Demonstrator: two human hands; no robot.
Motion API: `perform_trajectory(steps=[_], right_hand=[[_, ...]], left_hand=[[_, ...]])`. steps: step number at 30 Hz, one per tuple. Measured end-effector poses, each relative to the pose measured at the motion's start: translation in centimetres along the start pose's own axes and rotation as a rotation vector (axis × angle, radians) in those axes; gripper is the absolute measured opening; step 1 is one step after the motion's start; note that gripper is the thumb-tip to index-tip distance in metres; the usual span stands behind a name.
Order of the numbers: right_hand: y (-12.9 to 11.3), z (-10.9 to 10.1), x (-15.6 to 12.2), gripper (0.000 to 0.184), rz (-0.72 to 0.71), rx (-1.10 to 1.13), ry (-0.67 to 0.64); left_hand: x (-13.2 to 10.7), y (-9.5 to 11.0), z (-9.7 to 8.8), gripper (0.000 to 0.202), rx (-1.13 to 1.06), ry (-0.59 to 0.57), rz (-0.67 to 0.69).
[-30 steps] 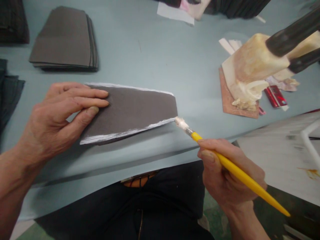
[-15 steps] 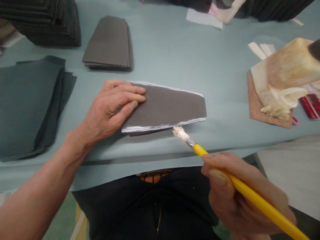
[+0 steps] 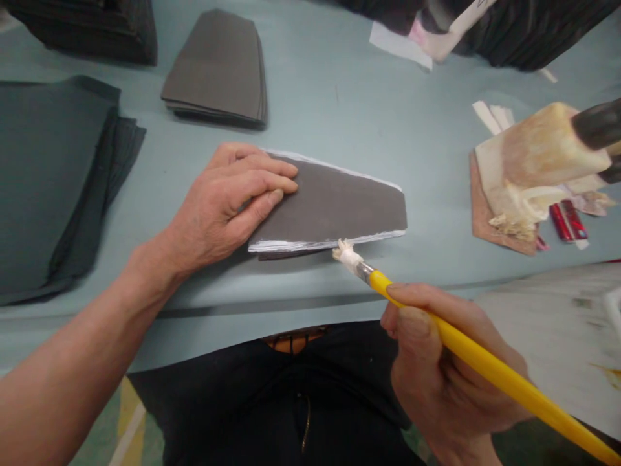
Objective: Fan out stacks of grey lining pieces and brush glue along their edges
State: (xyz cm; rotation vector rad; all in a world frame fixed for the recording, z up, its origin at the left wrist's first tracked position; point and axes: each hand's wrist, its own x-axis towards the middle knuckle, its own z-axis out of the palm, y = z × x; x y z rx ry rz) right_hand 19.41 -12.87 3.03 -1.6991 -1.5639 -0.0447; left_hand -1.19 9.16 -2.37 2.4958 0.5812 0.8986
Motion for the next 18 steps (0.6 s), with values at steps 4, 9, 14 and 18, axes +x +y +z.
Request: perform_trajectory(steps=[4, 9, 14, 18], right_hand=[[-1.1, 0.7, 0.1, 0.008, -0.022, 0.024, -0.021], [-2.0, 1.3, 0.3, 0.006, -0.033, 0.056, -0.045], [-3.0, 1.8, 0.5, 0.007, -0.077, 0.076, -0.08], [-4.3, 2.5, 0.9, 0.007, -0.126, 0.078, -0.121]], left_hand=[[0.0, 0.2, 0.0, 0.025, -0.011, -0.015, -0.03], [-0.1, 0.4, 0.1, 0.025, -0.023, -0.001, -0.045], [0.0, 0.6, 0.3, 0.027, -0.052, -0.004, -0.077], [-0.1, 0.6, 0.4, 0.027, -0.076, 0.005, -0.063]])
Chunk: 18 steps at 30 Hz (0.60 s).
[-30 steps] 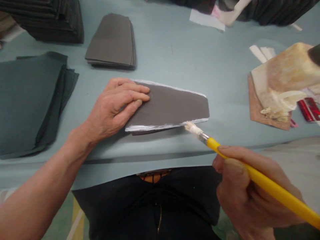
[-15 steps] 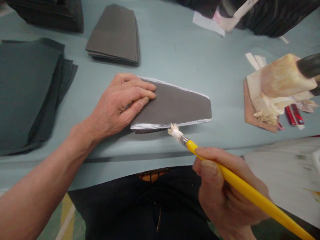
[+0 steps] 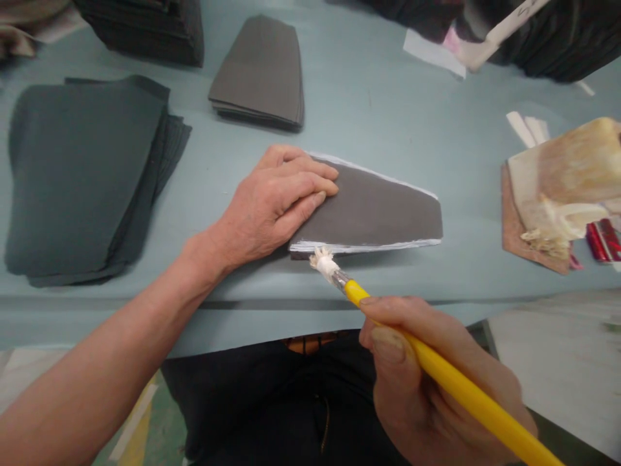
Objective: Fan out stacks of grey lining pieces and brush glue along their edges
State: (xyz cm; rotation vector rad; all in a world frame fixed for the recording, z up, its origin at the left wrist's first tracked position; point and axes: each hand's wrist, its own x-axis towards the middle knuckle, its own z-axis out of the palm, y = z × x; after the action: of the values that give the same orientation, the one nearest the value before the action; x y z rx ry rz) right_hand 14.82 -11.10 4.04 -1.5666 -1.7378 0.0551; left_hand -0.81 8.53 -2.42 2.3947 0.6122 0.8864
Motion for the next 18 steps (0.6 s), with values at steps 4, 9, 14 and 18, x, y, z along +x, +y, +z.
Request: perform_trajectory(steps=[4, 9, 14, 18], right_hand=[[-1.3, 1.1, 0.7, 0.01, -0.047, 0.084, -0.042], [-2.3, 1.8, 0.8, 0.018, -0.06, 0.123, -0.069], [-1.9, 0.6, -0.2, 0.013, -0.05, 0.112, -0.075], [-1.1, 0.1, -1.1, 0.01, 0.047, 0.027, 0.011]], left_hand=[[-0.1, -0.2, 0.1, 0.028, -0.008, 0.019, 0.031], [-0.1, -0.4, 0.2, 0.03, -0.014, 0.002, 0.037], [-0.1, -0.7, 0.4, 0.028, -0.021, 0.022, 0.082], [-0.1, -0.9, 0.6, 0.027, -0.017, 0.04, 0.102]])
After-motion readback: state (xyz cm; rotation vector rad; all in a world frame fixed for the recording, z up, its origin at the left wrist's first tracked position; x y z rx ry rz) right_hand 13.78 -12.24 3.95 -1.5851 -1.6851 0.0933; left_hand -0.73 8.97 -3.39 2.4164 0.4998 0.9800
